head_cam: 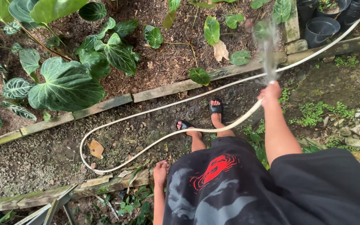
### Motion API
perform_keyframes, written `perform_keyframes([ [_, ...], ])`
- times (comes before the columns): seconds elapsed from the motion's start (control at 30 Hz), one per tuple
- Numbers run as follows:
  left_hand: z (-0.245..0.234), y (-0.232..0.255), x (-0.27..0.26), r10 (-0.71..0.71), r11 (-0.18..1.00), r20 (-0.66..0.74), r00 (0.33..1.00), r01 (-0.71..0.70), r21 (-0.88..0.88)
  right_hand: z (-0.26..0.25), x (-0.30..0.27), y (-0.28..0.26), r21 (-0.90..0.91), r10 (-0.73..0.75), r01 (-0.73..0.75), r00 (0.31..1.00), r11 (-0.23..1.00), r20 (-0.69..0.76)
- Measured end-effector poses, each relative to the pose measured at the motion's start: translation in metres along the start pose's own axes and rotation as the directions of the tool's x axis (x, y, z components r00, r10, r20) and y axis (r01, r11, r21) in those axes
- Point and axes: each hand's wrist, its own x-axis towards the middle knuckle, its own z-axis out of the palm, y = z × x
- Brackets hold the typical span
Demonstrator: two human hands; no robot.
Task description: Watering various potted and ground plants in an outdoor garden using a water hose.
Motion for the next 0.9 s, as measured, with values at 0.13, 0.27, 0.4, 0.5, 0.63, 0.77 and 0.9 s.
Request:
perform_keyframes([
  [0.13,0.005,-0.006,-0.006,-0.017,1.0,-0.003,1.0,0.017,-0.004,0.049,-0.081,0.008,-0.238,-0.003,0.041,0.988,0.971,0.157],
  [0.27,0.011,-0.008,-0.006,-0.037,0.999,-0.012,0.999,0.037,0.023,0.112,-0.135,0.05,-0.541,-0.041,0.225,0.943,0.811,0.331],
  [0.4,0.015,-0.012,-0.002,-0.011,1.0,-0.019,1.0,0.011,0.0,0.152,-0.191,0.072,-0.58,-0.033,0.36,0.867,0.73,0.497],
  [0.5,0.012,-0.006,-0.008,-0.021,0.999,-0.038,0.999,0.019,-0.04,0.165,-0.159,0.074,-0.528,-0.169,0.393,0.891,0.752,0.422],
  [0.63,0.006,-0.023,-0.008,-0.053,0.996,-0.046,0.998,0.049,-0.076,0.16,-0.121,0.025,-0.46,-0.221,0.396,0.895,0.795,0.388],
  [0.77,0.007,-0.061,0.0,-0.018,0.991,-0.037,0.999,0.013,-0.133,0.16,-0.13,-0.009,-0.414,-0.275,0.432,0.88,0.801,0.386],
  [0.9,0.01,-0.076,0.002,-0.142,0.974,-0.02,0.99,0.136,-0.182,0.177,-0.149,-0.008,-0.412,-0.222,0.451,0.84,0.792,0.495],
])
